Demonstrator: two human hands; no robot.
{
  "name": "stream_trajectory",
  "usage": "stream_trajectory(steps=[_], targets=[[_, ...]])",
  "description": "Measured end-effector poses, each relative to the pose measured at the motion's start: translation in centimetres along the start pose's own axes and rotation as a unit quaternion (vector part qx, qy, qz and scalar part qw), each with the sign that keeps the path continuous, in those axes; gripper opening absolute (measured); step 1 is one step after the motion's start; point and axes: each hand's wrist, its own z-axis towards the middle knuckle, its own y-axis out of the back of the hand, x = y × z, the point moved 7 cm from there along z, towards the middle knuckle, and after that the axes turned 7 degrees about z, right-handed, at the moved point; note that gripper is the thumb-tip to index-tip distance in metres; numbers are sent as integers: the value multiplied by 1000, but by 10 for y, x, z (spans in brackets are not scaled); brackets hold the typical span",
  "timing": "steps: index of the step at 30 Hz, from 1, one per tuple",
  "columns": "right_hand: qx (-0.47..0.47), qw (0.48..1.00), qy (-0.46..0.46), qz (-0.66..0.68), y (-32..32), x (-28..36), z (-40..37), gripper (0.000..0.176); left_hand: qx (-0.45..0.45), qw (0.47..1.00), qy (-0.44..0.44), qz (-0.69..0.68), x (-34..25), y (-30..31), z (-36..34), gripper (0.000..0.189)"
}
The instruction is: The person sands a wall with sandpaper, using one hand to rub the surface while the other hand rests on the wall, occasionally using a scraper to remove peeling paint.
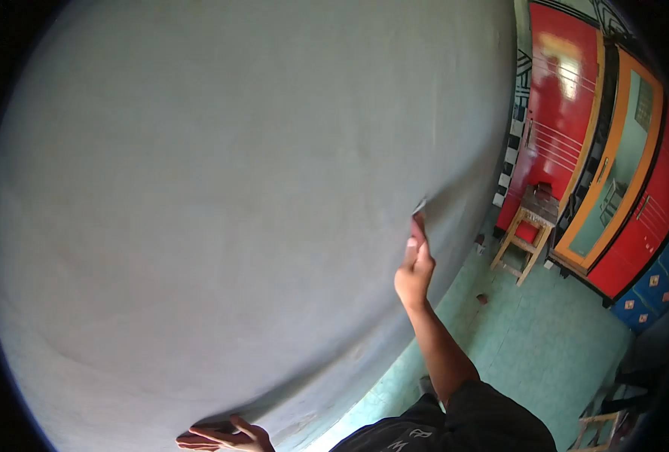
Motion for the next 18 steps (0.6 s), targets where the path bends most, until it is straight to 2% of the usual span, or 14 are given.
stream_trajectory(steps=[1, 3, 4, 5, 8, 10, 12, 14, 15, 16, 18], targets=[[2, 995, -89, 35, 11, -15, 18, 39, 2, 1000, 15, -5, -23, -2, 0, 89], [118, 986, 115, 14, 11, 8, 36, 37, 19, 1000, 17, -11, -66, -7, -5, 92], [169, 961, 220, 7, 11, 17, 43, 36, 36, 999, 4, -14, -89, -10, -8, 93], [235, 924, 301, 4, 12, 22, 49, 45, 54, 999, -4, -10, -107, -15, -12, 94], [222, 930, 292, -9, 30, -30, 106, 44, 87, 996, -27, -13, -159, -26, -26, 93], [113, 984, 141, 1, 45, -62, 152, 41, 107, 994, -32, -4, -185, -34, -37, 92], [90, 984, 155, -3, 51, -66, 169, 44, 119, 992, -32, 13, -201, -43, -50, 94], [217, 942, 249, 58, 37, -37, 144, 48, 119, 992, -17, -27, -222, -41, -51, 89], [297, 901, 309, 73, 23, -35, 124, 56, 122, 992, -17, -41, -232, -40, -51, 86], [333, 864, 374, 53, 21, -15, 119, 59, 126, 990, -18, -56, -239, -39, -51, 84], [261, 893, 361, 59, 28, -27, 144, 60, 128, 988, -26, -88, -248, -34, -53, 79]])
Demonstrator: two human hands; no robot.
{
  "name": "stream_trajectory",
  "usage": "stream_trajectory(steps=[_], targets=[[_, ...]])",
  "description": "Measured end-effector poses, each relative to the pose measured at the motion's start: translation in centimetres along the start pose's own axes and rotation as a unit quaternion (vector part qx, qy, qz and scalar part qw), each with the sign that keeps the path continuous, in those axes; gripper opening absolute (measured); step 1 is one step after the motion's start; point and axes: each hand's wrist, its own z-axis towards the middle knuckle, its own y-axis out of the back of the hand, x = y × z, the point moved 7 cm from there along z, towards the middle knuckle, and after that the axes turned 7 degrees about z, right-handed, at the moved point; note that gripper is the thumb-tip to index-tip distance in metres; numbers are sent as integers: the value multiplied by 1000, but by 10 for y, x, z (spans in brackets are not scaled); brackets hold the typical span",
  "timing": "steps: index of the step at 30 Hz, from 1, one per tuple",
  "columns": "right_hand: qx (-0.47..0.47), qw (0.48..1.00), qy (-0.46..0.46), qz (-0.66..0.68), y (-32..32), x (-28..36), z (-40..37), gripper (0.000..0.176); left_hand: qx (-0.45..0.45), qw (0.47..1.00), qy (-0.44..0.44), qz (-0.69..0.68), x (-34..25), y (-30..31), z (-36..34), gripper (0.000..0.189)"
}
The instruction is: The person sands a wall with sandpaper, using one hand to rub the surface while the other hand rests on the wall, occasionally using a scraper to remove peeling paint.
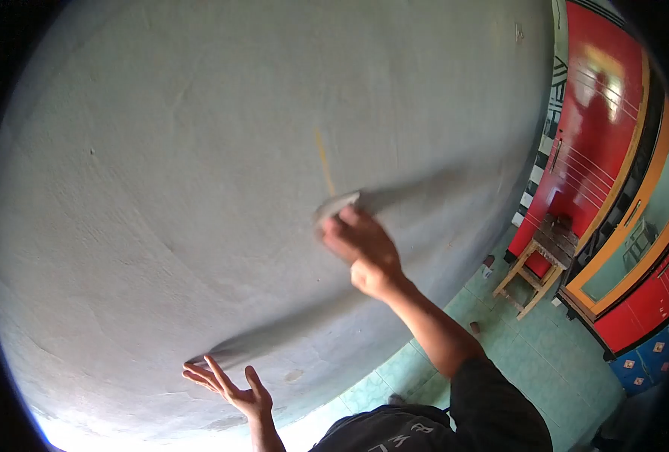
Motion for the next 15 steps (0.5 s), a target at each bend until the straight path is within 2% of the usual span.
stream_trajectory(steps=[2, 4, 6, 8, 10, 11, 12, 13, 15], targets=[[-126, 988, -77, -50, 26, -44, 1, 59, -10, 999, -14, -34, -6, 0, 0, 74], [-207, 961, -173, -54, 35, -56, -4, 58, -7, 1000, -12, -20, -6, 0, -1, 73], [-62, 995, -72, 3, 3, -28, -4, 49, -5, 1000, -11, -7, -7, -1, -2, 71], [70, 992, 93, -49, -16, 6, -1, 52, -8, 1000, -9, 5, -8, -3, -3, 69], [22, 993, 63, -94, 5, -21, 18, 45, -27, 999, -14, -26, -8, -2, -2, 64], [-97, 994, -29, -44, 26, -43, 32, 47, -33, 999, -19, -38, -9, -3, -4, 64], [-212, 970, -120, 9, 44, -64, 38, 49, -38, 998, -24, -50, -15, -3, -2, 63], [-286, 936, -194, 63, 52, -80, 43, 48, -44, 997, -24, -53, -21, -3, 1, 63], [-207, 972, -109, 23, 37, -46, 69, 47, -51, 997, -13, -53, -33, -2, 6, 63]])
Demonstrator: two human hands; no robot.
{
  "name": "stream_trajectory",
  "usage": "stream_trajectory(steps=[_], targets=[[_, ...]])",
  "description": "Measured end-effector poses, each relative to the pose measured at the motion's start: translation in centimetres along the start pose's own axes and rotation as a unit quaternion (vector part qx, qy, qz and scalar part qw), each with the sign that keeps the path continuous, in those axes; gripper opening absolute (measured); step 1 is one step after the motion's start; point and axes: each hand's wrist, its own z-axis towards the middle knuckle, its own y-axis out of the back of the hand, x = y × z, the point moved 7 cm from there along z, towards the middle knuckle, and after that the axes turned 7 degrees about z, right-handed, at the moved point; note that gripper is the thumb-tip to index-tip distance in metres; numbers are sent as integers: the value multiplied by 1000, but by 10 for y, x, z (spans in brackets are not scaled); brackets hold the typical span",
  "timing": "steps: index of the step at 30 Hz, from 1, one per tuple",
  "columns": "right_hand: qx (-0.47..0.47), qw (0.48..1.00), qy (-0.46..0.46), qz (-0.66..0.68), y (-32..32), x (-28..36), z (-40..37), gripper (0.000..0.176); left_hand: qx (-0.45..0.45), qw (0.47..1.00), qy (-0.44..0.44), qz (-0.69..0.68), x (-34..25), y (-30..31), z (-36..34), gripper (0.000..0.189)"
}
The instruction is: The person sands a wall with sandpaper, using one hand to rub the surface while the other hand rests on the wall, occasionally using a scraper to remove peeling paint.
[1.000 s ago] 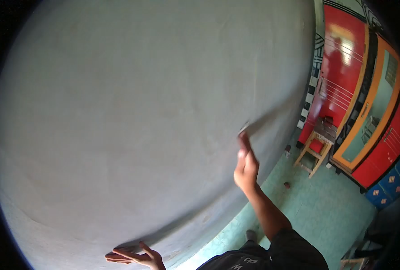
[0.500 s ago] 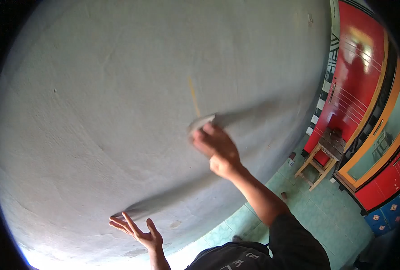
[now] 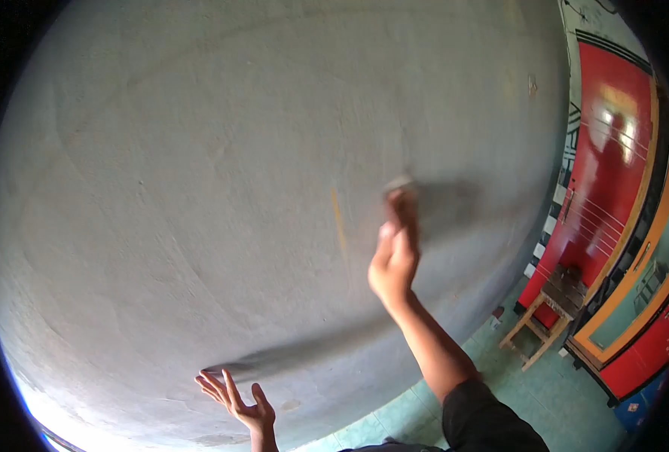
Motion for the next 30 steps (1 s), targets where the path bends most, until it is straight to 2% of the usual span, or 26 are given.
stream_trajectory(steps=[1, 2, 3, 4, 7, 8, 9, 11, 12, 13, 15, 17, 19, 21, 23, 24, 25, 27, 29, 30], targets=[[40, 998, 45, -14, -11, 18, -6, 46, -3, 1000, 6, 4, -2, 0, 1, 63], [160, 977, 139, 9, -32, 37, -30, 51, -1, 1000, 8, 7, 5, -3, -3, 63], [277, 932, 230, 29, -46, 54, -49, 55, -9, 999, 13, 28, 11, -3, -5, 64], [301, 919, 252, 37, -52, 60, -56, 66, -14, 999, 19, 47, 21, -3, -8, 64], [277, 941, 196, -16, -44, 34, -29, 53, -35, 996, 43, 70, 39, 0, -6, 65], [143, 980, 133, 37, -36, 16, -15, 35, -40, 995, 49, 77, 47, 3, -4, 65], [10, 993, 115, -9, -28, 20, -14, 36, -45, 994, 57, 86, 58, 7, -6, 65], [1, 987, 136, -86, -46, 44, -27, 35, -48, 992, 55, 99, 74, 11, -5, 66], [94, 985, 145, 6, -62, 53, -38, 33, -48, 992, 57, 102, 81, 15, -4, 66], [212, 950, 230, -11, -78, 78, -51, 42, -48, 992, 59, 104, 86, 17, -1, 66], [207, 928, 310, 4, -91, 103, -66, 60, -54, 993, 56, 86, 94, 25, 5, 67], [229, 944, 230, -50, -93, 77, -50, 46, -61, 993, 59, 79, 108, 24, 1, 69], [-40, 990, 118, -67, -68, 62, -12, 50, -69, 992, 58, 90, 123, 24, 3, 71], [-68, 986, 100, -114, -71, 75, 2, 54, -99, 986, 45, 125, 128, 31, 14, 74], [80, 977, 193, -40, -100, 107, -29, 43, -120, 980, 25, 154, 135, 31, 21, 76], [186, 949, 255, 5, -117, 131, -43, 47, -129, 977, 10, 169, 133, 41, 36, 77], [217, 893, 393, 0, -134, 154, -59, 49, -141, 973, -5, 184, 129, 52, 55, 78], [215, 874, 436, 0, -142, 165, -48, 42, -153, 970, -5, 189, 128, 68, 81, 79], [178, 922, 337, 64, -129, 156, 26, 37, -164, 968, 1, 189, 132, 76, 92, 79], [97, 950, 298, -3, -122, 141, 50, 39, -176, 967, 2, 182, 132, 74, 86, 78]])
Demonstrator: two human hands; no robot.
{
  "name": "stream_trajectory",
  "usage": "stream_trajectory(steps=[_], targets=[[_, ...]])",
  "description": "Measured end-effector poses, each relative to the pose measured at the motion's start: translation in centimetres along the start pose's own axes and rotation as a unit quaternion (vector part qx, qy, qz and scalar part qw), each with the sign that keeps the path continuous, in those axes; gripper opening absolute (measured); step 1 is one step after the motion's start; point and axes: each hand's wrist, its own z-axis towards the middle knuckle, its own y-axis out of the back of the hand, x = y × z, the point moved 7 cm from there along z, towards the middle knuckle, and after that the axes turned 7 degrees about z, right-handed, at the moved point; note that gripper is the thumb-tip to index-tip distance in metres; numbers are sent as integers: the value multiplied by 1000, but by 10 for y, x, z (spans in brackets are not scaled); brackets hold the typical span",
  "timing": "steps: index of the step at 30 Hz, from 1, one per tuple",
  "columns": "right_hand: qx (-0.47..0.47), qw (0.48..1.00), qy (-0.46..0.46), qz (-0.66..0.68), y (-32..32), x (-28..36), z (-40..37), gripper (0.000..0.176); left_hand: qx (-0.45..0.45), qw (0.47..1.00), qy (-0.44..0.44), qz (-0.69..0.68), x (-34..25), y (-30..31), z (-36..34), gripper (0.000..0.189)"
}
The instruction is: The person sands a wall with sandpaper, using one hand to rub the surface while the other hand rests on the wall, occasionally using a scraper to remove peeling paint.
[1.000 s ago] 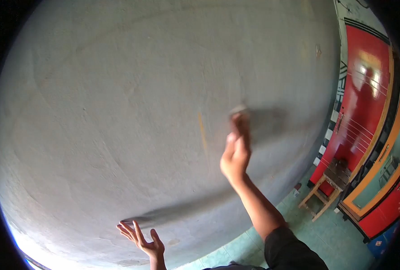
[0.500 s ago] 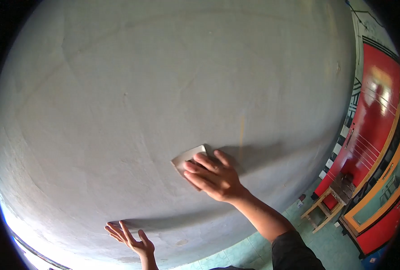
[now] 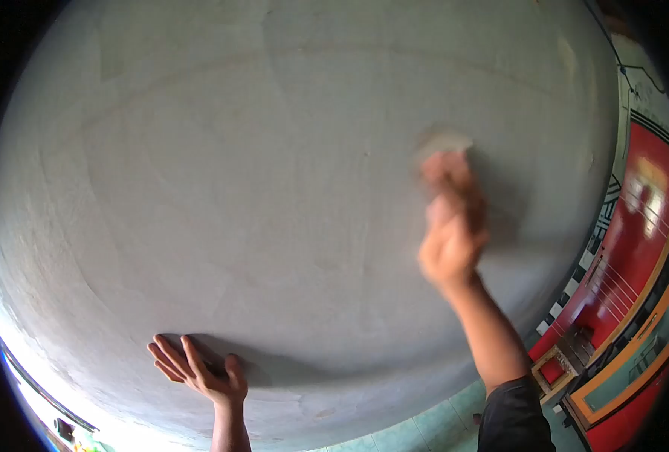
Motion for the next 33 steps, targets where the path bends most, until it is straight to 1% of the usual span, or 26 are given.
stream_trajectory(steps=[1, 4, 5, 6, 8, 10, 11, 12, 13, 15, 16, 17, 19, 21, 22, 23, 25, 27, 28, 31, 32, 33], targets=[[-59, 993, -53, -87, 9, -17, 10, 43, -2, 1000, -8, 5, 3, -1, 0, 78], [-34, 995, -8, -98, -6, 10, 26, 46, -1, 1000, -22, 4, 4, -4, -8, 79], [20, 999, 27, 13, -20, 35, 29, 32, -1, 1000, -22, -2, 4, -4, -8, 78], [109, 988, 107, -12, -40, 63, 18, 34, -2, 1000, -22, -7, 3, -3, -8, 78], [162, 962, 211, 57, -62, 85, 11, 40, -3, 1000, -20, -20, 1, -3, -8, 76], [135, 974, 179, 42, -59, 70, 40, 39, 10, 1000, -13, -22, 3, -2, -7, 75], [103, 986, 133, -1, -48, 54, 64, 37, 16, 1000, -10, -24, 1, -1, -7, 74], [28, 996, 85, -27, -40, 35, 81, 33, 25, 999, 1, -34, 1, 1, -6, 73], [-47, 998, 33, -35, -34, 30, 93, 33, 32, 999, -1, -33, 1, 2, -4, 74], [-73, 994, 18, -75, -52, 47, 85, 32, 42, 999, 2, -27, 2, 2, -6, 75], [12, 997, 65, -30, -65, 71, 84, 34, 36, 999, -10, -21, 4, 2, -7, 75], [96, 989, 113, 15, -77, 95, 79, 37, 29, 999, -20, -14, 6, -1, -9, 74], [146, 974, 166, 45, -89, 106, 74, 46, 15, 1000, -23, -2, 8, -1, -3, 74], [123, 977, 172, 18, -75, 85, 88, 45, 11, 1000, -12, 2, 2, 3, 4, 74], [63, 991, 119, -7, -63, 66, 97, 40, 8, 1000, 0, 6, 2, 3, 6, 77], [-8, 998, 65, -11, -54, 50, 102, 38, 7, 1000, 6, 9, 2, 2, 5, 78], [-38, 993, 30, -103, -61, 59, 94, 42, 0, 1000, 20, 16, 8, -3, 3, 79], [72, 987, 146, 6, -85, 107, 86, 44, -9, 1000, 14, 20, 11, -4, 1, 79], [163, 955, 242, 46, -99, 135, 73, 43, -9, 1000, 15, 21, 12, -3, 2, 79], [114, 963, 244, 26, -89, 105, 73, 45, -21, 999, 2, 29, 11, -1, 5, 80], [74, 983, 169, 10, -64, 75, 89, 47, -27, 999, -1, 32, 7, 1, 6, 80], [15, 997, 78, -22, -51, 49, 92, 48, -26, 999, 0, 33, 6, 1, 7, 80]])
